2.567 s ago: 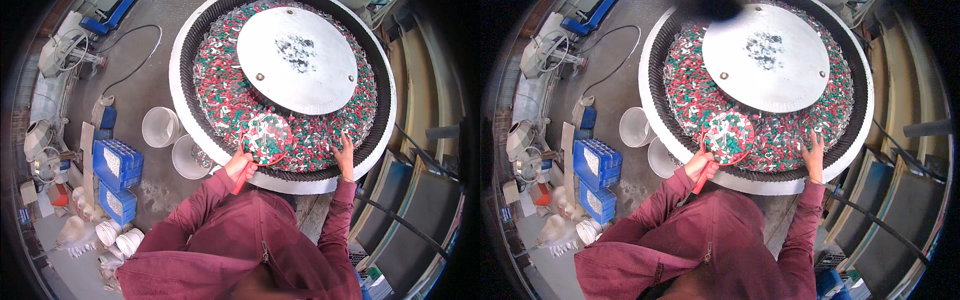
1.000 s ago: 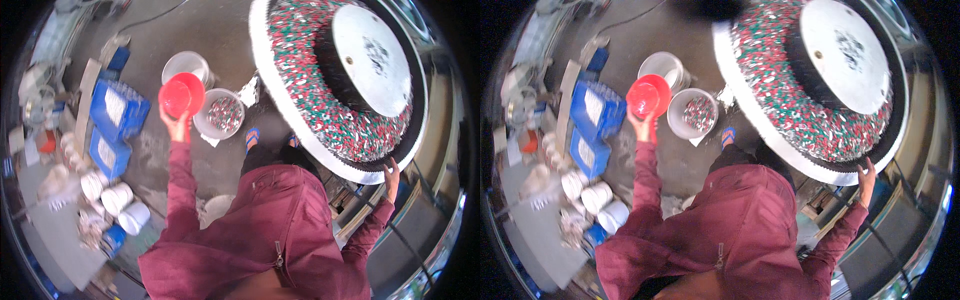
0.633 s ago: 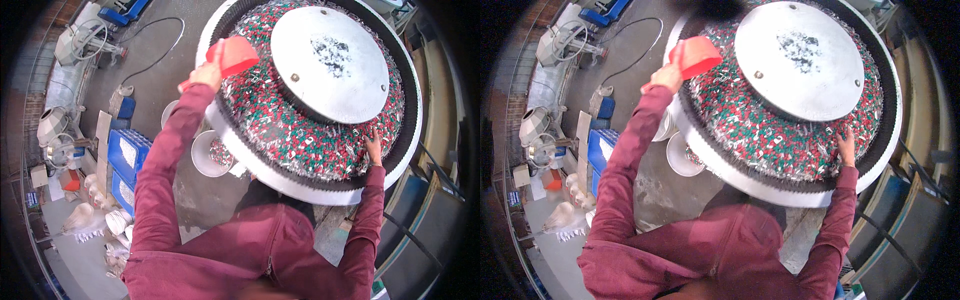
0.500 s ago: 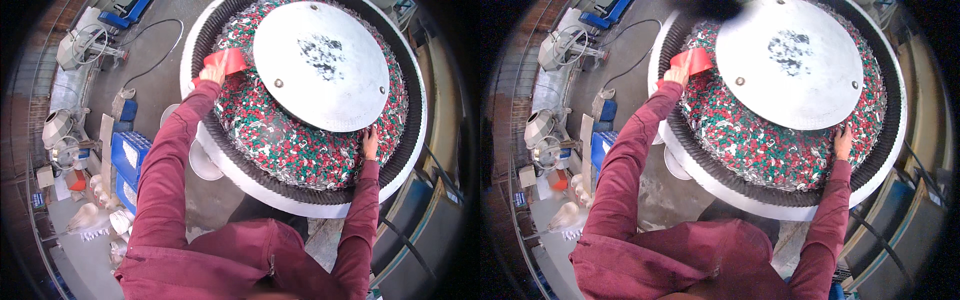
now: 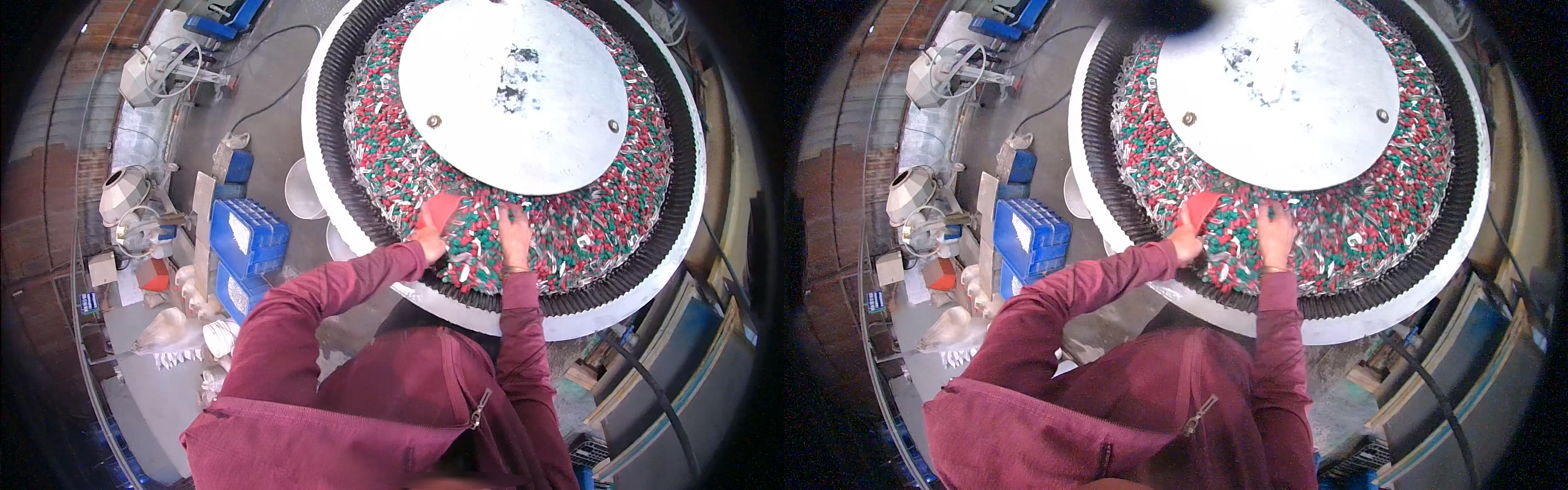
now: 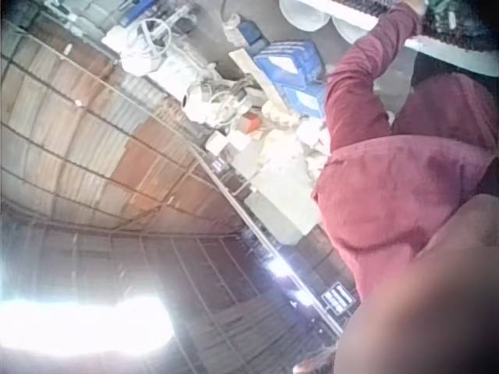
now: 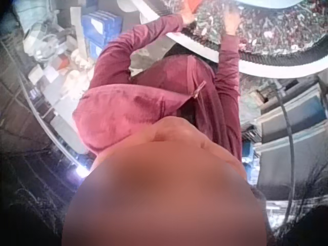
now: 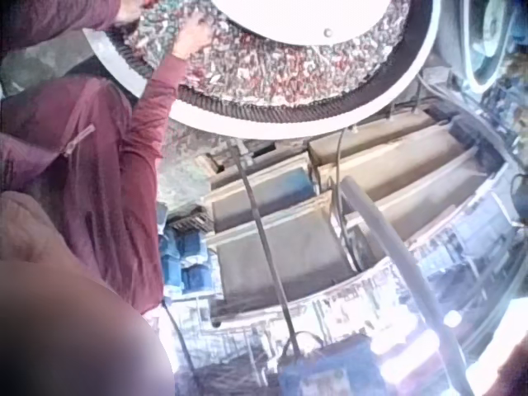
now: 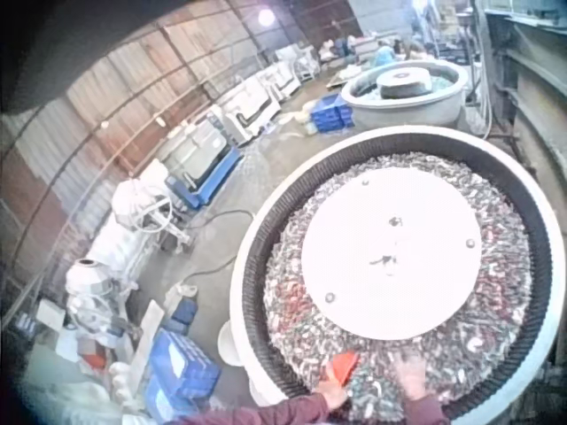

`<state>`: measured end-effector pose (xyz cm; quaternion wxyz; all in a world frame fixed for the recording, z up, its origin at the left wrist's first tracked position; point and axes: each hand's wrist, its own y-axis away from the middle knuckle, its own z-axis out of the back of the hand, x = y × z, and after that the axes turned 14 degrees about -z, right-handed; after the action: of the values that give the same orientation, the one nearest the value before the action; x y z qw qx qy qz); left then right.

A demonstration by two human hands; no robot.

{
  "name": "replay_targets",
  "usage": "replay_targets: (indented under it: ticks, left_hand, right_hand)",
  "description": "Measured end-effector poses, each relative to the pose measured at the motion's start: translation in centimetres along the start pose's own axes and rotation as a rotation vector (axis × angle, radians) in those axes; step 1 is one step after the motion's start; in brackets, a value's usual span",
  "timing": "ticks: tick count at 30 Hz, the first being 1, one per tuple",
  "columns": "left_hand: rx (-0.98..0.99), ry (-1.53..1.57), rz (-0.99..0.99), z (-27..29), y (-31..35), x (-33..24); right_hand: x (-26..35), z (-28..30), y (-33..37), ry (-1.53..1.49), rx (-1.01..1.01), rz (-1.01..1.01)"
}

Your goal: The person scoops mixed red, green, and white plastic pellets from a rotating drum using a red scoop and transfers them into white buckets. The person repeatedly fills the scoop from the drum and pours the pellets into the buckets.

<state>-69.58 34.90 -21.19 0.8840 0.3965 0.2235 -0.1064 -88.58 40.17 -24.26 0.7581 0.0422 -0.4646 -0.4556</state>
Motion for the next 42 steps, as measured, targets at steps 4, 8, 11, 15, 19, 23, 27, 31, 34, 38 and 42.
replay_targets:
  ticks: [4, 8, 11, 15, 19, 23, 27, 31, 34, 38, 42]
  left_hand:
    - [0.178, 0.891, 0.213, -1.4, 0.6, -1.6]
    - [0.427, 1.265, 0.269, 0.3, 3.0, -2.7]
    - [0.408, 1.318, 0.206, 2.0, 5.4, -2.8]
    - [0.376, 1.317, 0.099, 4.8, 8.9, -2.0]
    - [0.377, 1.399, 0.013, 8.3, 12.3, -0.7]
    - [0.324, 1.476, -0.068, 12.3, 16.1, 1.8]
    - [0.270, 1.538, -0.100, 16.9, 20.2, 6.2]
    - [0.048, 1.504, -0.117, 20.9, 24.5, 12.1]
    - [-0.081, 1.545, -0.066, 22.6, 27.1, 17.4]
    - [-0.277, 1.557, -0.005, 22.7, 28.4, 24.6]
    - [-0.588, 1.424, -0.021, 19.6, 26.2, 30.4]
  right_hand:
    - [4.0, 2.6, 3.8, 0.350, -0.068, 0.197]
    - [5.0, 8.0, 2.2, 0.304, 0.189, 0.196]
    - [2.6, 13.5, 0.7, 0.408, 0.196, 0.126]
    - [-1.2, 17.0, 1.1, 0.546, 0.011, 0.033]
    - [-2.4, 17.8, 3.1, 0.505, -0.103, 0.070]
    - [-1.1, 17.2, 5.0, 0.493, -0.092, 0.056]
    - [0.3, 15.7, 5.8, 0.498, -0.146, 0.165]
    - [1.1, 14.1, 5.2, 0.477, -0.094, 0.127]
    - [1.1, 13.4, 5.4, 0.456, -0.049, 0.072]
    - [0.3, 12.9, 5.8, 0.467, -0.025, 0.062]
    - [-0.3, 13.2, 6.1, 0.380, 0.009, -0.016]
